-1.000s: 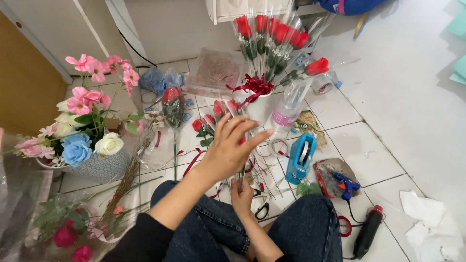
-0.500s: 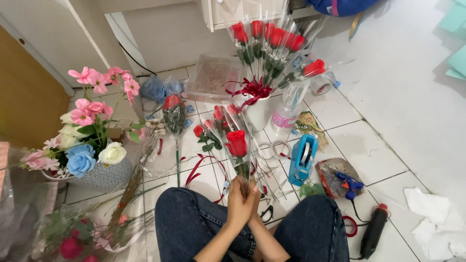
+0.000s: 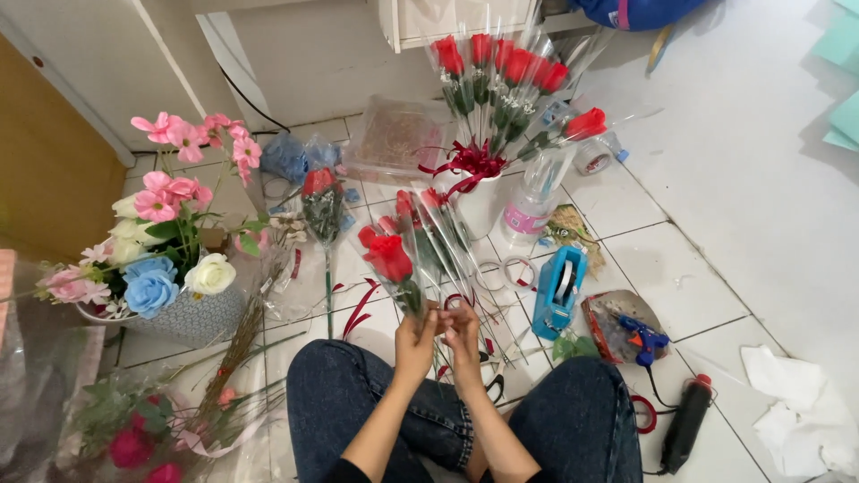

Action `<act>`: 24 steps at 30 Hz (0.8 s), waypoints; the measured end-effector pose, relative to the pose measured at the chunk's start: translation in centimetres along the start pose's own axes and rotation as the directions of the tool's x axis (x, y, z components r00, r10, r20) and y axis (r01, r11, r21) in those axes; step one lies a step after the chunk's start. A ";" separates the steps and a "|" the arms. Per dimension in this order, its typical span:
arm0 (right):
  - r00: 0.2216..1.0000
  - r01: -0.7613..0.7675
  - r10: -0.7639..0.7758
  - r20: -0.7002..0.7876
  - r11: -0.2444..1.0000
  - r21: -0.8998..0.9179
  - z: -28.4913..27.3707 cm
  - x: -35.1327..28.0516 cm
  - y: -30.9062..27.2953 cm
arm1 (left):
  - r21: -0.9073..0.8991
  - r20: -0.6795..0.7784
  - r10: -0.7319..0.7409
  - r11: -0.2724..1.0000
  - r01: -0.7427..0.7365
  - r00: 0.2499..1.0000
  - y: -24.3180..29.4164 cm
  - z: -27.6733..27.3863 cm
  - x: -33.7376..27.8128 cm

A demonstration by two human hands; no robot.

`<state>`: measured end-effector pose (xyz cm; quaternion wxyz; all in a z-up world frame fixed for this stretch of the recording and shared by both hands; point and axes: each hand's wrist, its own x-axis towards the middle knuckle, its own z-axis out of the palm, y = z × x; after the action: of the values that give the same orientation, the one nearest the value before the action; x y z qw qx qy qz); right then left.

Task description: The person sits on the floor and wraps a red artificial rose in clear cellophane. They secure the wrapping with a red ribbon, tie a knot, and trim the excess ribbon with scissors. The person then places the wrapped rose into a vase with other similar roses.

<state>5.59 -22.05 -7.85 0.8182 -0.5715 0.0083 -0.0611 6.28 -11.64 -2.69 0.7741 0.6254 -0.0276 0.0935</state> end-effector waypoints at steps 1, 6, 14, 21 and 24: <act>1.000 0.000 0.000 0.000 1.000 0.001 -0.4 0.5 -0.1 | 0.001 0.000 0.000 1.000 0.000 1.000 0.1 0.1 0.0; 0.999 0.004 0.002 0.039 0.989 -0.150 -1.6 1.6 -1.9 | 0.209 -0.047 0.005 0.978 0.005 0.999 0.7 0.9 -0.5; 0.937 0.337 -0.300 0.177 0.908 -0.249 0.5 3.3 -12.9 | 0.367 -0.095 0.126 0.926 -0.083 0.987 -0.5 4.0 -1.1; 0.943 0.319 -0.294 0.155 0.932 -0.175 5.0 4.0 -19.4 | 0.114 0.029 0.080 0.990 -0.083 0.996 2.5 6.1 -2.1; 0.945 0.322 -0.289 0.156 0.909 -0.265 4.6 3.9 -19.9 | -0.198 0.198 -0.021 0.978 0.061 0.980 -8.7 4.4 0.1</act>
<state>8.07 -24.90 12.61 0.7062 -0.6807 -0.1190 -0.1539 8.22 -17.62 -10.10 0.8292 0.5499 -0.0997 0.0123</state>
